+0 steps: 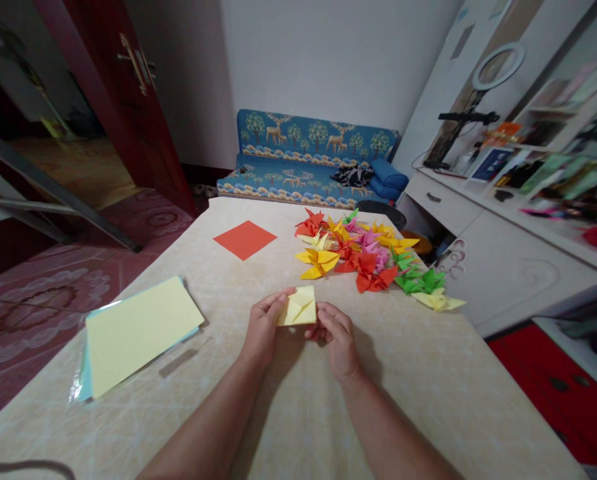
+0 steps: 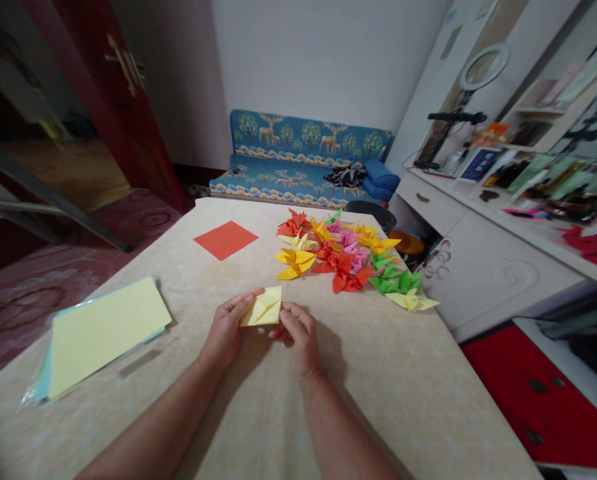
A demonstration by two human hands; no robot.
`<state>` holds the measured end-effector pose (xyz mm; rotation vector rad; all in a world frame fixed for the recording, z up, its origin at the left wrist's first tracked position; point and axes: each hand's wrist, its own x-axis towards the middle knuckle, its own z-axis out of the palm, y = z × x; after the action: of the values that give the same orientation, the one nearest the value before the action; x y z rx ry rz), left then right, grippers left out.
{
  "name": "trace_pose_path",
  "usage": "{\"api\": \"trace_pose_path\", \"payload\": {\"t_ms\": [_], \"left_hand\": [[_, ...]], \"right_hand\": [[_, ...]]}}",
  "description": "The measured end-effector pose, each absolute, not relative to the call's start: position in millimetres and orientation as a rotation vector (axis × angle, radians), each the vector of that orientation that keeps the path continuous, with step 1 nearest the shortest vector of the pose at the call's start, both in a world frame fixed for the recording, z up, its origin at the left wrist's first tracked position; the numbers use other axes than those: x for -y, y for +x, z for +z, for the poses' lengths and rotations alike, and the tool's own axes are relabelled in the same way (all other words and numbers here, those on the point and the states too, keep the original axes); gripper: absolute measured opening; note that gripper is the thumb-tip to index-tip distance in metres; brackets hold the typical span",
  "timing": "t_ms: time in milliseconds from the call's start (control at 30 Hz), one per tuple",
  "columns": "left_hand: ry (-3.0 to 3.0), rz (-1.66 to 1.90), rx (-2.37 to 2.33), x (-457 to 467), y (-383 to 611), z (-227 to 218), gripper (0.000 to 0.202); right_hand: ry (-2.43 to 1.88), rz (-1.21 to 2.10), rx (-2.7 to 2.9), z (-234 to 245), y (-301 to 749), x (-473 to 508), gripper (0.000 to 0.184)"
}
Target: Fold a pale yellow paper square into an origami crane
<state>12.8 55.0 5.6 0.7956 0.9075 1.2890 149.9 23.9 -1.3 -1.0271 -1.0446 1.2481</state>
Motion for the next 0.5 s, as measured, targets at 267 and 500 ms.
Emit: {"api": "trace_pose_path", "payload": {"t_ms": [267, 500], "left_hand": [[0.886, 1.274, -0.946, -51.4, 15.1, 7.3, 0.032], [0.998, 1.222, -0.993, -49.6, 16.8, 9.5, 0.027]], "right_hand": [[-1.061, 1.325, 1.025, 0.7, 150.2, -25.1, 0.027], [-1.141, 1.171, 1.037, 0.6, 147.3, -28.8, 0.024]]}}
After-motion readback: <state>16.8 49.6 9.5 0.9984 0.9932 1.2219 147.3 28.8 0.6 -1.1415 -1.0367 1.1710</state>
